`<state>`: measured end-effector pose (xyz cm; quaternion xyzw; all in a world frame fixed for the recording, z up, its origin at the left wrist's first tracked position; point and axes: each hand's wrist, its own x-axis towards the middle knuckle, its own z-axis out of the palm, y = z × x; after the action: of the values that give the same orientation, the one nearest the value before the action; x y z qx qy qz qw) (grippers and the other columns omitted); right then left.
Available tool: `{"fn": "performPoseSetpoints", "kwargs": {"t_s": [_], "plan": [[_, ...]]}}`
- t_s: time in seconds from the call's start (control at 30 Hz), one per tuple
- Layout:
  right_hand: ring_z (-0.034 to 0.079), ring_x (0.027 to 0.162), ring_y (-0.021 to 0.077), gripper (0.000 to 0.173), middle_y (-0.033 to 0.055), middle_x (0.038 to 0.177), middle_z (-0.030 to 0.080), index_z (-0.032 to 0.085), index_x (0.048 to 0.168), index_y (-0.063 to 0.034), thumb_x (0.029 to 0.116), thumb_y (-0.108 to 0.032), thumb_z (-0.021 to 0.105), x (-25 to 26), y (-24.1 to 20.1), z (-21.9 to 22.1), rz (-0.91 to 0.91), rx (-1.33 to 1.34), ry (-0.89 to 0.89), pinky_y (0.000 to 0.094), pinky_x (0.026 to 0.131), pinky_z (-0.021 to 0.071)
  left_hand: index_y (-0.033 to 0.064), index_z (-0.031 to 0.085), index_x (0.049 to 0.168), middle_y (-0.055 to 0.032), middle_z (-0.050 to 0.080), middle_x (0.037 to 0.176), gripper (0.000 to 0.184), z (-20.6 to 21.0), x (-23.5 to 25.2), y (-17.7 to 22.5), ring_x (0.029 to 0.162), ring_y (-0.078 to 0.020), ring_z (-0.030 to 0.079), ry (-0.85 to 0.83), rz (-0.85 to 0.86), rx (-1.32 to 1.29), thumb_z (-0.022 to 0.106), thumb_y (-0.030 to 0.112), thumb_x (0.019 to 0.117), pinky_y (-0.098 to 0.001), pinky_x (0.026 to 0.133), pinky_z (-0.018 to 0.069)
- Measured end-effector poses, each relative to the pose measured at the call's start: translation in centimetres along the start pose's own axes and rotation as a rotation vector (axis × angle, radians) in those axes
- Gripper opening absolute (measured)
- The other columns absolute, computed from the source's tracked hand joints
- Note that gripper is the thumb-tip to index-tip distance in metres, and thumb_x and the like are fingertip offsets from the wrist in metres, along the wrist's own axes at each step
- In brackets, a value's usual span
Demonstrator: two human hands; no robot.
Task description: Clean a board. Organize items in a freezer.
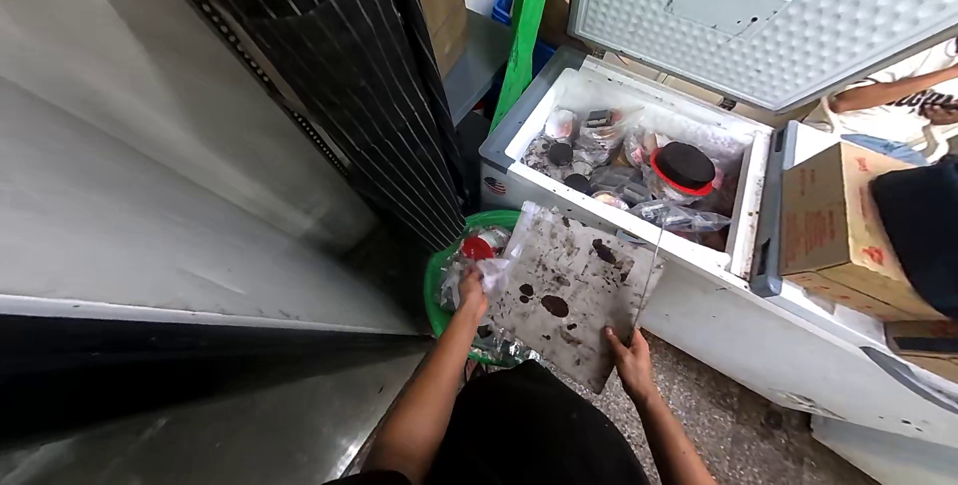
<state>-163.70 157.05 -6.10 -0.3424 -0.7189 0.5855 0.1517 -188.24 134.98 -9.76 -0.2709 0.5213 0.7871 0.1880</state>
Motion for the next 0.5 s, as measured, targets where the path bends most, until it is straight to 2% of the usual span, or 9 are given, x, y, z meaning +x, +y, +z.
{"fn": "performPoseSetpoints", "kwargs": {"t_s": [0.07, 0.1, 0.17, 0.2, 0.27, 0.37, 0.43, 0.5], "plan": [[0.07, 0.085, 0.0084, 0.028, 0.0092, 0.095, 0.071, 0.061, 0.116, 0.0061, 0.0921, -0.008, 0.065, 0.1, 0.1, -0.7, -0.032, -0.04, -0.002, 0.0271, 0.08, 0.0594, 0.0019, 0.043, 0.144, -0.0186, 0.056, 0.129, 0.038, 0.6, 1.5, 2.8, 0.109, -0.0256, 0.058, 0.074, 0.104, 0.006, 0.037, 0.022, 0.1121, -0.0457, 0.093, 0.0513], [0.07, 0.084, 0.0082, 0.026, 0.0091, 0.094, 0.072, 0.063, 0.114, 0.0059, 0.092, -0.007, 0.066, 0.0, 0.2, -1.1, -0.036, -0.062, -0.004, 0.027, 0.08, 0.0591, -0.0005, 0.042, 0.145, -0.0216, 0.055, 0.131, 0.04, 0.7, 2.2, 4.2, 0.111, -0.0276, 0.057, 0.072, 0.156, 0.132, 0.037, 0.022, 0.1123, -0.0462, 0.094, 0.0499], [0.07, 0.084, 0.0088, 0.023, 0.0093, 0.093, 0.071, 0.064, 0.111, 0.0053, 0.0929, -0.008, 0.066, -0.2, 0.5, -1.8, -0.032, -0.112, -0.026, 0.0274, 0.08, 0.0589, -0.0088, 0.048, 0.139, -0.0306, 0.057, 0.131, 0.04, 0.2, 3.0, 5.2, 0.117, -0.0375, 0.059, -0.067, 0.249, 0.597, 0.045, 0.018, 0.1095, -0.0533, 0.101, 0.0481], [0.07, 0.085, 0.0105, 0.022, 0.0105, 0.093, 0.071, 0.065, 0.11, 0.0055, 0.0935, -0.009, 0.066, -0.1, 0.7, -1.9, -0.031, -0.14, -0.039, 0.0292, 0.081, 0.0581, -0.0074, 0.051, 0.138, -0.0311, 0.059, 0.132, 0.042, 0.0, 3.1, 5.1, 0.121, -0.0414, 0.06, -0.17, 0.266, 0.841, 0.054, 0.018, 0.1056, -0.058, 0.104, 0.0475], [0.069, 0.087, 0.012, 0.024, 0.0122, 0.094, 0.07, 0.065, 0.11, 0.0064, 0.0935, -0.011, 0.066, -0.1, 0.8, -1.5, -0.045, -0.186, -0.054, 0.0309, 0.083, 0.0572, -0.0028, 0.047, 0.145, -0.0295, 0.058, 0.136, 0.056, 0.1, 2.5, 3.9, 0.126, -0.0444, 0.059, -0.391, 0.223, 1.147, 0.066, 0.019, 0.0978, -0.0624, 0.107, 0.0463], [0.069, 0.084, 0.0121, 0.021, 0.0119, 0.091, 0.07, 0.065, 0.107, 0.0063, 0.0936, -0.01, 0.067, -0.3, 0.5, -0.3, -0.04, -0.17, -0.03, 0.031, 0.081, 0.0572, -0.002, 0.042, 0.15, -0.0293, 0.054, 0.142, 0.067, -0.4, 0.1, 0.6, 0.131, -0.0424, 0.055, -0.563, 0.12, 1.207, 0.069, 0.028, 0.097, -0.0593, 0.109, 0.0445], [0.069, 0.083, 0.0115, 0.022, 0.0111, 0.091, 0.071, 0.066, 0.108, 0.0054, 0.0937, -0.011, 0.066, -0.5, 0.1, 0.2, -0.027, -0.15, -0.026, 0.0306, 0.079, 0.0579, -0.0037, 0.039, 0.152, -0.03, 0.047, 0.149, 0.077, -1.0, -0.4, -1.0, 0.139, -0.042, 0.048, -0.538, 0.135, 1.179, 0.073, 0.035, 0.0954, -0.0577, 0.115, 0.0387], [0.069, 0.081, 0.0109, 0.022, 0.01, 0.089, 0.071, 0.066, 0.108, 0.0047, 0.0941, -0.012, 0.067, -0.7, -0.3, 0.2, -0.023, -0.153, -0.045, 0.03, 0.078, 0.058, -0.0029, 0.049, 0.147, -0.0282, 0.056, 0.142, 0.073, -1.2, 0.1, -1.7, 0.133, -0.0413, 0.055, -0.452, 0.189, 1.249, 0.072, 0.042, 0.0945, -0.059, 0.111, 0.0428]]}}
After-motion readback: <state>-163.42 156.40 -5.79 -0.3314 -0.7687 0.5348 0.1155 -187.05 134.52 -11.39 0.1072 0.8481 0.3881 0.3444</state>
